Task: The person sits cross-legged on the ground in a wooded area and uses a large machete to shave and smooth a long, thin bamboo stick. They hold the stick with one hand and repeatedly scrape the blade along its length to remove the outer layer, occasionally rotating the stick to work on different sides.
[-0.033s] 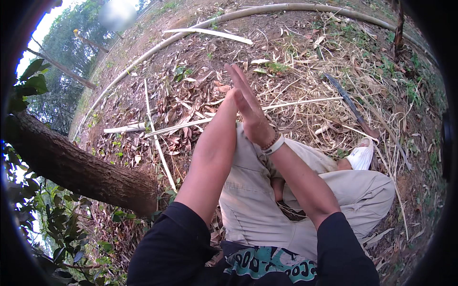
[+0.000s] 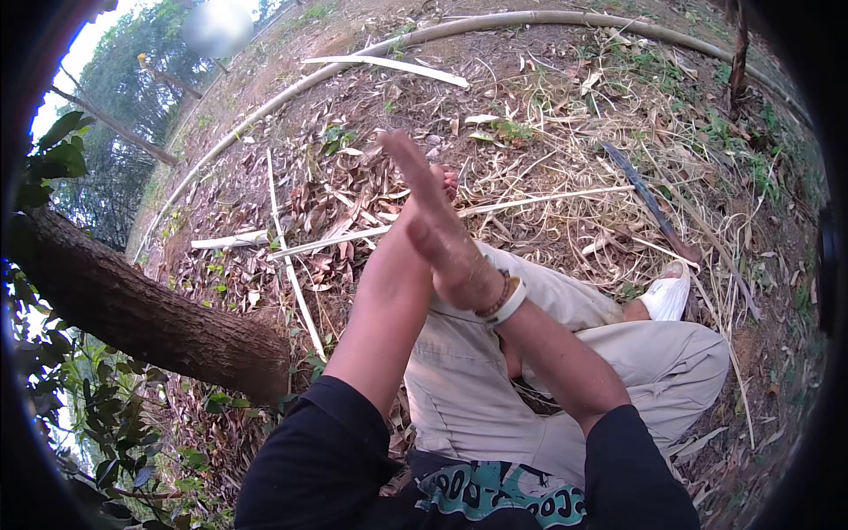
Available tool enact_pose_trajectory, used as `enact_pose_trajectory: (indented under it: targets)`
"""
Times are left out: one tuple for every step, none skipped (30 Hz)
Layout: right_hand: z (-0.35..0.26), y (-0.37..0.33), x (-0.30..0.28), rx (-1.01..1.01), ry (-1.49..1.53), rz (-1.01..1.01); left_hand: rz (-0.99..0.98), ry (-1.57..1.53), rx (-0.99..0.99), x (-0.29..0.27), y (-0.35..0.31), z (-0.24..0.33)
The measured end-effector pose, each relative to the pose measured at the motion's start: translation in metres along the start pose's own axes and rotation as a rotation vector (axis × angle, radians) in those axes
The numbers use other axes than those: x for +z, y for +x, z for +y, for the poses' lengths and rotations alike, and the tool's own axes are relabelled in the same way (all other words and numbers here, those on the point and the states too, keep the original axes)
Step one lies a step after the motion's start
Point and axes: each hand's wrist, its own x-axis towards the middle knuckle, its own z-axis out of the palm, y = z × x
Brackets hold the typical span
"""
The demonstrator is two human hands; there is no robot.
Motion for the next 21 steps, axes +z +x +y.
enact_pose_trajectory:
  targets:
    - [-0.03, -0.013, 0.029, 0.22, 0.23, 0.328, -0.016, 0.009, -0.026, 0.023, 0.008, -0.01]
    - [-0.015, -0.021, 0.044, 0.236, 0.48, 0.431, 0.071, 0.104, 0.006, 0.024, 0.013, -0.01]
    - [0.015, -0.015, 0.035, 0.224, 0.502, 0.237, 0.02, 0.16, 0.073, 0.038, 0.008, -0.007]
    - [0.049, -0.009, 0.009, 0.158, 0.274, -0.206, -0.023, 0.216, 0.138, 0.041, 0.0, -0.008]
    - [0.071, 0.015, -0.024, -0.261, -0.392, -0.478, -0.066, 0.224, 0.149, 0.057, -0.002, -0.004]
    - [0.07, 0.037, -0.032, -0.166, -0.421, -0.36, -0.052, 0.183, 0.146, 0.04, -0.008, 0.003]
    - [0.065, 0.029, -0.025, -0.087, -0.029, -0.43, -0.06, 0.137, 0.127, 0.032, -0.007, 0.004]
    - [0.046, 0.021, -0.014, -0.009, 0.372, -0.498, -0.063, 0.086, 0.111, 0.019, -0.005, 0.006]
    - [0.022, 0.012, -0.003, 0.079, 0.782, -0.567, -0.055, 0.038, 0.105, -0.004, -0.005, 0.011]
    - [0.001, -0.015, 0.019, 0.175, 1.207, -0.793, -0.081, -0.002, 0.086, -0.008, -0.002, 0.01]
    - [0.008, -0.021, 0.013, 0.205, 1.147, -0.72, -0.15, -0.036, 0.057, 0.009, 0.0, 0.011]
    - [0.027, -0.025, 0.005, 0.237, 1.091, -0.646, -0.25, -0.081, 0.02, 0.025, 0.003, 0.012]
    - [0.052, -0.038, 0.013, 0.301, 1.107, -0.614, -0.281, -0.141, 0.001, -0.003, -0.001, 0.016]
    - [0.073, -0.036, 0.01, 0.323, 1.075, -0.564, -0.353, -0.171, -0.015, -0.006, -0.001, 0.012]
    - [0.091, -0.021, -0.034, 0.328, 1.044, -0.54, -0.445, -0.171, -0.047, 0.015, 0.005, 0.0]
    - [0.091, -0.005, -0.043, 0.22, 0.914, -0.485, -0.384, -0.141, 0.036, -0.026, -0.003, -0.023]
    - [0.088, 0.012, -0.058, 0.111, 0.755, -0.404, -0.339, -0.157, -0.003, -0.02, -0.005, -0.023]
    - [0.091, 0.017, -0.061, 0.012, 0.597, -0.325, -0.277, -0.172, -0.033, -0.02, -0.007, -0.023]
    - [0.071, 0.012, -0.041, 0.041, 0.809, -0.495, -0.231, -0.187, -0.043, -0.023, -0.01, -0.022]
    - [0.039, -0.006, 0.002, 0.088, 1.042, -0.673, -0.168, -0.204, -0.042, -0.044, -0.017, -0.025]
    - [0.022, -0.017, 0.019, 0.112, 1.223, -0.804, -0.185, -0.208, -0.065, -0.024, -0.012, -0.032]
